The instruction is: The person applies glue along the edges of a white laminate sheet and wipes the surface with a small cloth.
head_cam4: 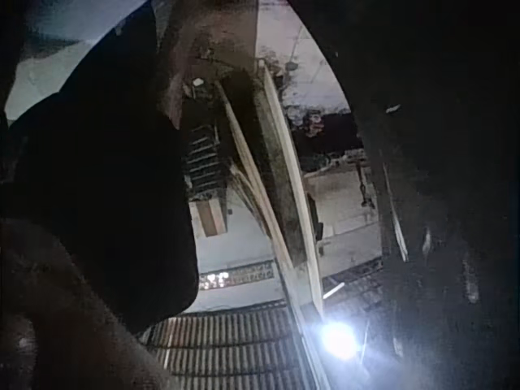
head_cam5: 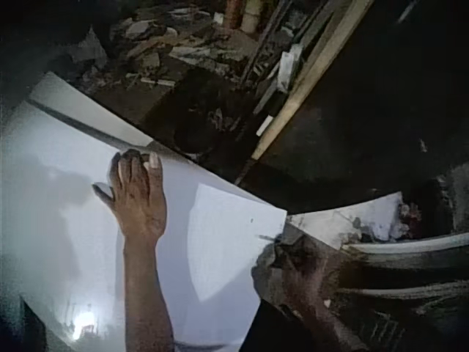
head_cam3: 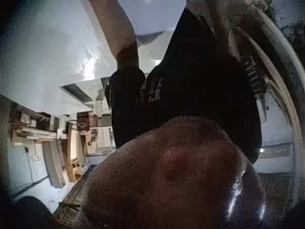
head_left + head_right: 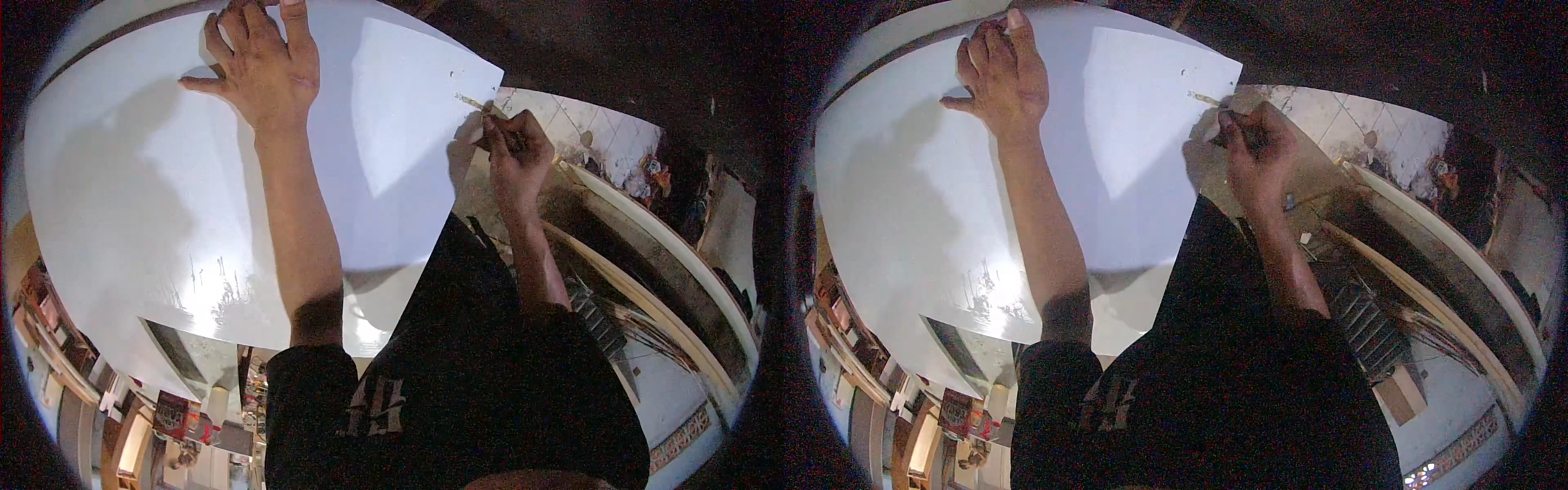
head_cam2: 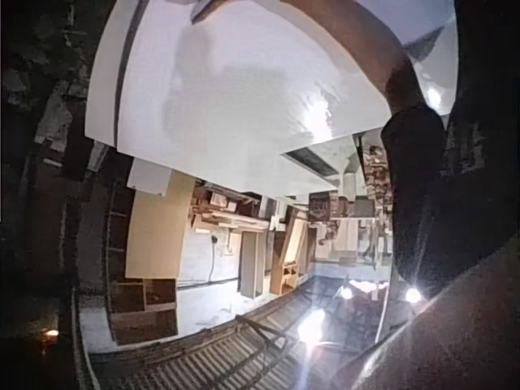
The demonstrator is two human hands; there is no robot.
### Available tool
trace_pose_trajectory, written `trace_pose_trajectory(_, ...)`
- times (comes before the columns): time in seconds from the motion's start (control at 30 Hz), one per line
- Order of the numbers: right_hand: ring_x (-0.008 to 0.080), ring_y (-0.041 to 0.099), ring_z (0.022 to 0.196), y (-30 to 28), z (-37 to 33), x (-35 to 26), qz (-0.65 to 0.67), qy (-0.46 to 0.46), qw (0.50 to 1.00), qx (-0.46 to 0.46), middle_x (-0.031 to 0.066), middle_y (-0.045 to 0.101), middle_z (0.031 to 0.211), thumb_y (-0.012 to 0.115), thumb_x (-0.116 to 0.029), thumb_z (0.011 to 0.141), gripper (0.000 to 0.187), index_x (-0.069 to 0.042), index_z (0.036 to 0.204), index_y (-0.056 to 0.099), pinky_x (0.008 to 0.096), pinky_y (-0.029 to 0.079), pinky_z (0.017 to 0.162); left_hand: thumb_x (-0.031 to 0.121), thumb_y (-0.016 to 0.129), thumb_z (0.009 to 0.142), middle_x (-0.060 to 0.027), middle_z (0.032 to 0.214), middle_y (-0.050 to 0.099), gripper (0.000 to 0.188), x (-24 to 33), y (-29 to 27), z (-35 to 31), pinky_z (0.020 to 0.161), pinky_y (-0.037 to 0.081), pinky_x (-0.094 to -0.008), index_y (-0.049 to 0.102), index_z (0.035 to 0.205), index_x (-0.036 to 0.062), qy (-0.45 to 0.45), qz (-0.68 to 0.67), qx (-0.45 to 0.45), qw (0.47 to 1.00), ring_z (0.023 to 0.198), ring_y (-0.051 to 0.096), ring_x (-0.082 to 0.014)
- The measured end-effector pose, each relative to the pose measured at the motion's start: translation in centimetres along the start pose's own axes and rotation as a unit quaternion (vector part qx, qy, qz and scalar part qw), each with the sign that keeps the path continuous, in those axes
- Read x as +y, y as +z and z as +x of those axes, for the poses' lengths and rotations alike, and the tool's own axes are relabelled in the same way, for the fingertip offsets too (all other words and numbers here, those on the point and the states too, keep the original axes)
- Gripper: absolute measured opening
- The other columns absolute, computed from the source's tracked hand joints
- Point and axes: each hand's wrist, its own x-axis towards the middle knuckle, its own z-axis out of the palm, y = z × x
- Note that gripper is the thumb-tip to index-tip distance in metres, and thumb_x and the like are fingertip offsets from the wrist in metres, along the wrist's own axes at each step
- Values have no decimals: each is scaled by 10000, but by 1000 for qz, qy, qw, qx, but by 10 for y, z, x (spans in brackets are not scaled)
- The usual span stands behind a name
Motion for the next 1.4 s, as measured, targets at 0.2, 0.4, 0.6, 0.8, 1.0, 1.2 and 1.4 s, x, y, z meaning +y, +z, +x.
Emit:
trace_pose_trajectory(0.2, 96, 620, 807, -12, 13, 27, -36, -34, 999, 5, 54, 674, 885, 636, 65, 832, 137, 19, 961, 648, 260, 512, 715, 571, 357, 982, -138, 1463, 408, 628, 9, -3, 4, 1112, 62, -700, 503, 1342, 77, -22, 53, -40, 998, 1416, 291, -337)
trace_pose_trajectory(0.4, 108, 617, 811, -12, 19, 7, -19, -29, 999, -15, 47, 656, 865, 629, 109, 818, 145, 5, 919, 637, 268, 515, 738, 503, 266, 1042, -125, 1404, 458, 577, 9, -4, -1, 1101, 95, -717, 532, 1290, 55, -20, 70, -20, 997, 1398, 313, -333)
trace_pose_trajectory(0.6, 126, 616, 744, -12, -4, 11, -169, -126, 977, -28, 66, 637, 777, 688, 38, 810, 101, -31, 825, 616, 281, 498, 682, 482, 289, 1045, -125, 1379, 473, 550, 4, 0, 1, 1099, 97, -720, 541, 1268, 47, -20, 52, 2, 998, 1392, 320, -335)
trace_pose_trajectory(0.8, 118, 569, 702, -4, 15, 8, -77, -147, 986, -18, 45, 595, 730, 721, 12, 800, 169, -30, 756, 563, 279, 470, 625, 491, 279, 1045, -121, 1376, 478, 557, 8, -2, 2, 1099, 101, -720, 543, 1264, 52, -10, 53, -6, 999, 1389, 321, -336)
trace_pose_trajectory(1.0, 252, 660, 757, -13, 52, 10, -254, -211, 943, -46, 101, 665, 836, 711, 11, 751, 156, -54, 817, 585, 352, 498, 653, 477, 304, 1042, -123, 1391, 465, 539, 14, -7, -4, 1096, 96, -727, 531, 1281, 50, -26, 28, -14, 999, 1388, 321, -341)
trace_pose_trajectory(1.2, 300, 639, 824, -20, 45, 15, -310, -221, 922, -66, 60, 649, 794, 727, -13, 704, 186, -127, 790, 608, 442, 410, 749, 517, 292, 1034, -124, 1420, 444, 592, 6, -2, -1, 1101, 80, -728, 527, 1293, 40, -16, 48, 0, 999, 1407, 296, -332)
trace_pose_trajectory(1.4, 185, 580, 614, -10, 25, 7, -414, -409, 812, -54, 74, 560, 654, 709, -52, 860, 215, -64, 711, 556, 327, 431, 604, 531, 288, 1031, -126, 1412, 448, 616, 4, -7, -5, 1097, 81, -735, 547, 1279, 30, -26, 50, -15, 998, 1407, 293, -341)
